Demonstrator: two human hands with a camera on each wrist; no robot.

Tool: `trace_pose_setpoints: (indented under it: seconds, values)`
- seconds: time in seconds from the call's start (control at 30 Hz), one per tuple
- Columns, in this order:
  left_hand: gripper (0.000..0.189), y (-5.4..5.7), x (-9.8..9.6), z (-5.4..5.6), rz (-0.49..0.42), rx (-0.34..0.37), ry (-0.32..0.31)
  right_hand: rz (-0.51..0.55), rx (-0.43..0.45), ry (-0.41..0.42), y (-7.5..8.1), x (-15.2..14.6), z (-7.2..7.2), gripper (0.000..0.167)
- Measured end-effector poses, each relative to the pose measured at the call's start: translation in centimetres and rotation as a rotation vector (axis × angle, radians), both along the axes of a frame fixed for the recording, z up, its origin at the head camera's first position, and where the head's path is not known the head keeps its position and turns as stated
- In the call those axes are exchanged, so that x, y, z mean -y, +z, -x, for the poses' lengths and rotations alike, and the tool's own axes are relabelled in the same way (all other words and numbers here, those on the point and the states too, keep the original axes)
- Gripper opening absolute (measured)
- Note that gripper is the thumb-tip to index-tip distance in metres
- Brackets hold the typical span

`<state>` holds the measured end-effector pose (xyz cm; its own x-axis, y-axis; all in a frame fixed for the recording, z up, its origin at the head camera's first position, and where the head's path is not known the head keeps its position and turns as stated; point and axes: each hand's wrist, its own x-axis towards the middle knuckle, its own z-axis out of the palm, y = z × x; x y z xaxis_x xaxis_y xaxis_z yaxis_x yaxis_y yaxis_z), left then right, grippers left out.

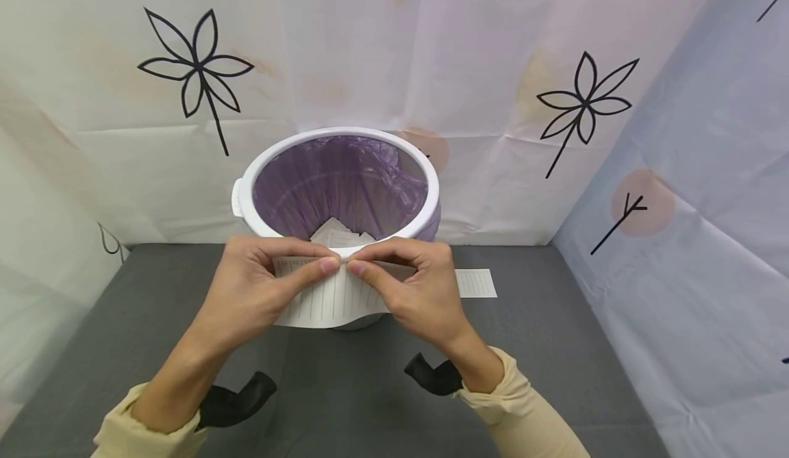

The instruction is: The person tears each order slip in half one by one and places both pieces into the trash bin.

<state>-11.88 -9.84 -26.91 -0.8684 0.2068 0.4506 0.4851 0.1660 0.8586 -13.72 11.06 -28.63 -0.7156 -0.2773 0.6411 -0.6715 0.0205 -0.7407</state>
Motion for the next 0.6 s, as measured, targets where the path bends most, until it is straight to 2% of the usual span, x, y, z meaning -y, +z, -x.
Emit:
trace_pose_setpoints:
  seconds: [0.13, 0.27, 0.6]
  values:
    - [0.006, 0.09, 0.06, -0.03, 0.012, -0.018, 0.001, 0.002, -0.007, 0.005, -0.06, 0.06, 0.05, 0.006]
    - [0.006, 0.11, 0.08, 0.03, 0.011, -0.026, -0.003, 0.005, -0.010, 0.005, -0.15, 0.10, 0.08, 0.010]
    - [0.007, -0.08, -0.11, 0.28, -0.007, -0.021, 0.004, 0.002, 0.008, -0.034, -0.21, 0.12, 0.16, 0.013]
